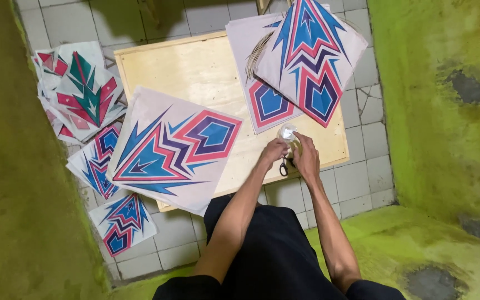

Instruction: Applying adhesive and smoothing kite paper onto frames to assemble kites

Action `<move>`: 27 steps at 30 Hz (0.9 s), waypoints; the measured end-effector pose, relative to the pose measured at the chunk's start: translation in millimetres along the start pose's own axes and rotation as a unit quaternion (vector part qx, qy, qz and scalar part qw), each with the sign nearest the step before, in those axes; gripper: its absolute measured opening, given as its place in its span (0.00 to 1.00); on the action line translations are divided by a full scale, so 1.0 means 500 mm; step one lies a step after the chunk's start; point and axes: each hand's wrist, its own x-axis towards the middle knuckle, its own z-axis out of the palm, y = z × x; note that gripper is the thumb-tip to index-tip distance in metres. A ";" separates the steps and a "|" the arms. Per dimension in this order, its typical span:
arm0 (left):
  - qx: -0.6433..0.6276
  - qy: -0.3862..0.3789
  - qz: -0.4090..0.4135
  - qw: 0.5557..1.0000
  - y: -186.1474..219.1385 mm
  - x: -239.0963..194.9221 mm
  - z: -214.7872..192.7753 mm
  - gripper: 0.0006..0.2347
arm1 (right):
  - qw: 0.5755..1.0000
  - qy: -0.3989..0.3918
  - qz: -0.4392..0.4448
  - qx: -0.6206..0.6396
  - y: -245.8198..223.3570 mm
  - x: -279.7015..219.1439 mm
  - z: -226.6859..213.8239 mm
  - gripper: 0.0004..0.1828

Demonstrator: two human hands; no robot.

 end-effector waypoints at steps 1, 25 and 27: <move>-0.003 0.002 -0.002 1.000 0.011 -0.021 0.001 0.17 | 1.000 -0.004 -0.001 -0.001 0.010 0.001 0.008 0.31; -0.089 0.097 0.064 0.989 0.055 -0.003 -0.018 0.10 | 0.998 0.022 -0.034 -0.047 -0.020 0.019 0.050 0.28; -0.094 0.088 0.055 0.990 0.062 -0.021 -0.021 0.10 | 0.998 0.025 -0.029 -0.042 -0.035 0.013 0.041 0.28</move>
